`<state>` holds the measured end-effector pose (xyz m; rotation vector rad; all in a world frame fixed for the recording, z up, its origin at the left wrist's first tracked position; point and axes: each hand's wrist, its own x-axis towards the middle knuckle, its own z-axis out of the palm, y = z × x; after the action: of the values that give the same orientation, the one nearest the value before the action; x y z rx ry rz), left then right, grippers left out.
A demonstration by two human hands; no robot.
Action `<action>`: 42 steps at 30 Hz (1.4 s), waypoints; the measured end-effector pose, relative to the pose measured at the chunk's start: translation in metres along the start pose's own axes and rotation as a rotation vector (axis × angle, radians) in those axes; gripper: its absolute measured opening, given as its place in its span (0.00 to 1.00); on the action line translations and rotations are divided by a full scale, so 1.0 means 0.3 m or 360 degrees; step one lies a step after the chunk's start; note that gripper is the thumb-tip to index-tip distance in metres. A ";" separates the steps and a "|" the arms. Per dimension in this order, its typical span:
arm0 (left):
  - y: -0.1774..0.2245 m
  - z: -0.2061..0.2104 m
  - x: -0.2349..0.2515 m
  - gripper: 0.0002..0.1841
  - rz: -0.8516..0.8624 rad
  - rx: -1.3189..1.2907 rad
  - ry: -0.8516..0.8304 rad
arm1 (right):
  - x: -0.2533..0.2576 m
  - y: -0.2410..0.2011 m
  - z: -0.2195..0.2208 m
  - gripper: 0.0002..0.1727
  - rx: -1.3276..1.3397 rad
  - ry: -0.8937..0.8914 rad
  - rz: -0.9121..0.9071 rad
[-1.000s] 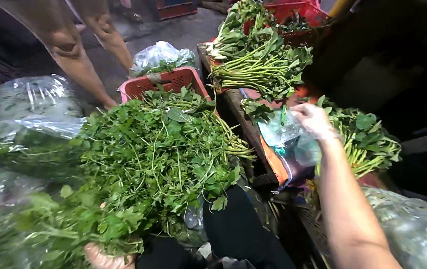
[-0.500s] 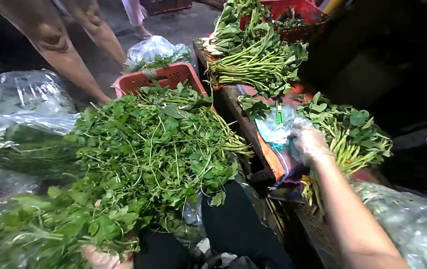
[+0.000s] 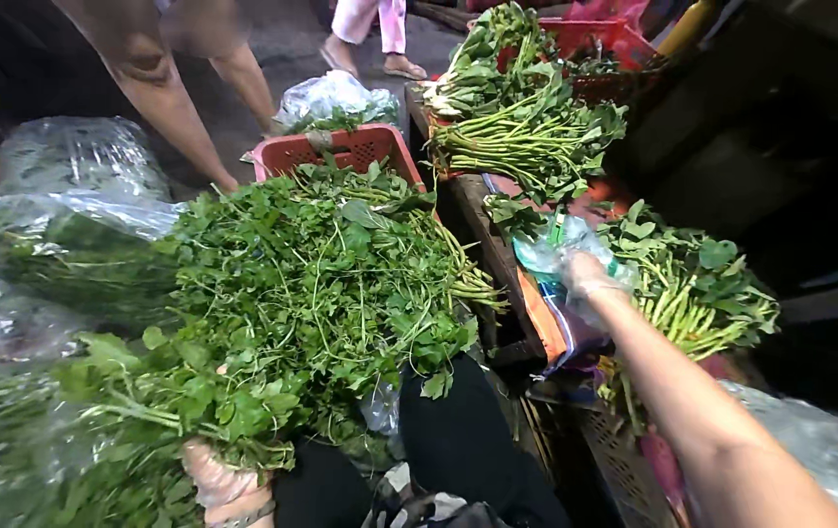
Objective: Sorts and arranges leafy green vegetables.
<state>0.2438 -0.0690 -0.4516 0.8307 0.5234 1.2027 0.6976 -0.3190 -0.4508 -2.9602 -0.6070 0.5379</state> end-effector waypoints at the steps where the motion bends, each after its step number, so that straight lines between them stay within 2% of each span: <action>1: 0.002 -0.006 0.005 0.31 -0.0022 -0.0002 -0.0039 | -0.018 -0.031 -0.007 0.32 -0.0137 -0.0017 0.0036; 2: 0.003 -0.010 0.008 0.31 -0.0057 -0.0010 -0.0024 | -0.034 -0.058 -0.016 0.37 -0.0269 -0.0020 0.0046; 5: -0.002 -0.021 0.000 0.36 -0.0097 0.0002 0.0153 | -0.042 -0.072 0.000 0.29 -0.0350 0.0105 -0.0165; 7: -0.007 -0.024 -0.002 0.36 -0.0067 0.0009 0.0154 | -0.028 -0.047 0.038 0.37 -0.0252 0.0125 -0.0228; 9: -0.010 -0.017 -0.004 0.33 -0.0047 -0.0030 0.0130 | -0.019 -0.051 0.050 0.44 -0.0265 0.0105 -0.0129; 10: -0.013 -0.016 -0.005 0.31 -0.0039 -0.0047 0.0130 | -0.018 -0.061 0.054 0.42 -0.0275 0.0097 -0.0070; 14: -0.018 -0.015 0.000 0.28 -0.0092 -0.0161 0.0121 | -0.009 -0.072 0.065 0.19 0.0120 0.0208 0.0019; 17: -0.006 0.012 -0.010 0.29 -0.0153 -0.0140 0.0189 | 0.032 -0.043 -0.049 0.13 0.0334 0.0094 -0.0007; 20: -0.005 0.022 -0.015 0.30 -0.0155 -0.0106 0.0230 | 0.046 -0.016 -0.141 0.15 0.0339 0.0114 -0.0179; 22: -0.013 0.017 -0.011 0.31 -0.0130 -0.0080 0.0219 | 0.072 -0.006 -0.180 0.17 0.0129 -0.0027 -0.0210; 24: -0.014 0.015 -0.010 0.30 -0.0146 -0.0125 0.0196 | 0.083 -0.008 -0.212 0.14 -0.0065 -0.0050 -0.0199; 28: -0.007 0.017 -0.006 0.27 -0.0171 -0.0159 0.0132 | 0.052 -0.025 -0.262 0.21 -0.0118 0.0010 -0.0199; 30: -0.009 0.011 -0.004 0.27 -0.0176 -0.0159 0.0143 | 0.045 -0.020 -0.286 0.17 -0.0158 -0.0142 -0.0312; 31: -0.013 0.011 -0.005 0.24 -0.0181 -0.0171 0.0162 | 0.033 -0.016 -0.299 0.14 -0.0155 -0.0181 -0.0370; 33: -0.018 0.025 -0.012 0.10 -0.0232 -0.0114 0.0290 | -0.027 -0.026 -0.329 0.12 -0.0112 -0.0157 -0.0416; 36: 0.003 0.092 0.003 0.12 -0.0474 0.0213 0.0650 | -0.101 -0.060 -0.322 0.12 -0.0138 0.0033 -0.0329; 39: -0.007 0.115 0.027 0.15 -0.0521 0.0362 0.0726 | -0.082 -0.003 -0.271 0.17 0.0157 0.0322 -0.0232; 42: -0.004 0.119 0.032 0.18 -0.0561 0.0399 0.0762 | -0.040 0.028 -0.227 0.12 0.0325 0.0193 -0.0158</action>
<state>0.2739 -0.0701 -0.4302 0.6195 1.1810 1.0152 0.7142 -0.3316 -0.3842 -2.7311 -0.6410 0.3833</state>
